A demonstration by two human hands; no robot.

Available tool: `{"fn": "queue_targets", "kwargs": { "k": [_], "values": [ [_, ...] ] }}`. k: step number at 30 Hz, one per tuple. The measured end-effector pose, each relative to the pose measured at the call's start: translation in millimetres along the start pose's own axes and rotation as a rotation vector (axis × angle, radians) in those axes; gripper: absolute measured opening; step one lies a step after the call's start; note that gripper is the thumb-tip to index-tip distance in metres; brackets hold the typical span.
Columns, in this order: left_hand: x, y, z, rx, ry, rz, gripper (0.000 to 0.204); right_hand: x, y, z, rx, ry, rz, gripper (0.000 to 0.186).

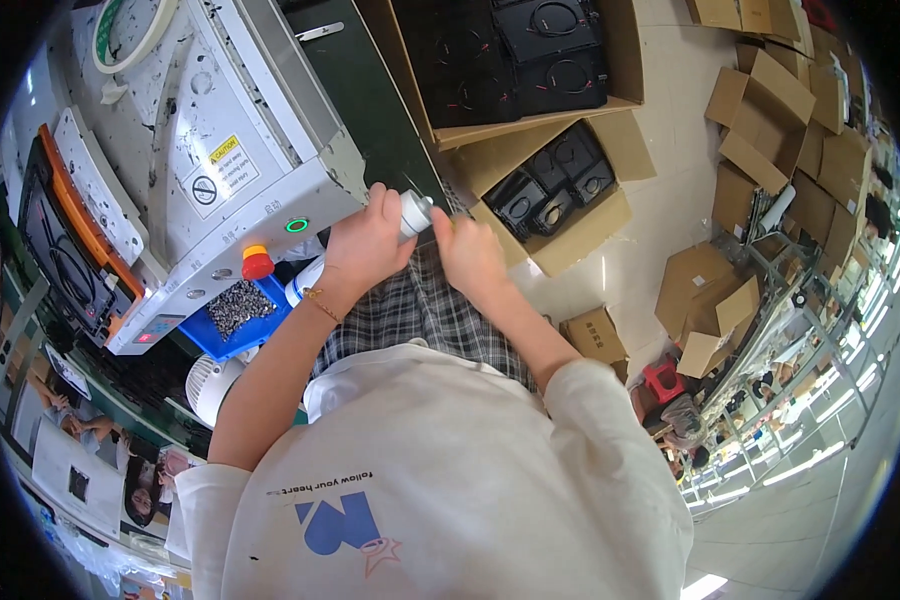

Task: Servicing a glue dispensing machine by replacing the sealant cartridge and inspecting the nozzle and machine components.

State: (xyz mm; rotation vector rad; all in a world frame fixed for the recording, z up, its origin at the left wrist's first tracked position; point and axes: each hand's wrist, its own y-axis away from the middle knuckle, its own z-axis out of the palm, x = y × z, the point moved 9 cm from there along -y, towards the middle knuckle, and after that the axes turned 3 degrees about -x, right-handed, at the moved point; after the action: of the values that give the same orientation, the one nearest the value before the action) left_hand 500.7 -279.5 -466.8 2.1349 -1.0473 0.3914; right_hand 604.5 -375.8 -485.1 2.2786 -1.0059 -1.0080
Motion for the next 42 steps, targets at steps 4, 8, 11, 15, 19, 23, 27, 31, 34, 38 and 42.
{"fn": "queue_targets", "kwargs": {
  "k": [4,8,11,15,19,23,27,31,34,38,42],
  "values": [
    [-1.9,8.7,-6.8,0.158,-0.011,0.061,0.046,6.0,21.1,6.1,-0.024,0.006,0.096,0.052],
    [2.4,3.7,-10.7,0.206,-0.028,0.071,0.045,6.9,14.1,-2.6,-0.061,0.041,0.062,0.054],
    [0.9,3.6,-5.1,0.142,0.012,0.056,0.045,0.4,2.3,6.2,-0.056,-0.002,0.055,0.055],
    [1.0,2.7,-8.0,0.187,0.005,0.065,0.046,19.5,24.8,4.8,-0.04,0.032,0.041,0.056],
    [2.1,2.7,-16.4,0.212,-0.012,0.074,0.047,-8.8,2.5,2.6,-0.054,-0.002,0.044,0.055],
    [0.5,6.1,-1.4,0.051,-0.055,-0.009,0.049,-6.3,6.3,-0.1,-0.061,-0.079,0.039,0.058],
    [16.6,16.4,-12.6,0.275,-0.09,0.182,0.045,3.6,13.1,1.1,-0.126,-0.166,0.091,0.065],
    [19.8,13.7,-3.5,0.102,-0.131,0.118,0.045,12.4,25.1,3.2,-0.142,-0.186,0.12,0.068],
    [23.1,15.2,-15.7,0.205,-0.168,0.125,0.042,17.0,27.7,4.6,-0.123,-0.209,0.104,0.067],
    [21.9,13.3,-15.6,0.241,-0.152,0.081,0.042,14.5,28.4,3.0,-0.088,-0.179,0.088,0.065],
    [15.1,10.9,-9.2,0.215,-0.136,0.058,0.043,11.3,26.5,1.3,-0.024,-0.158,0.04,0.061]
  ]
}}
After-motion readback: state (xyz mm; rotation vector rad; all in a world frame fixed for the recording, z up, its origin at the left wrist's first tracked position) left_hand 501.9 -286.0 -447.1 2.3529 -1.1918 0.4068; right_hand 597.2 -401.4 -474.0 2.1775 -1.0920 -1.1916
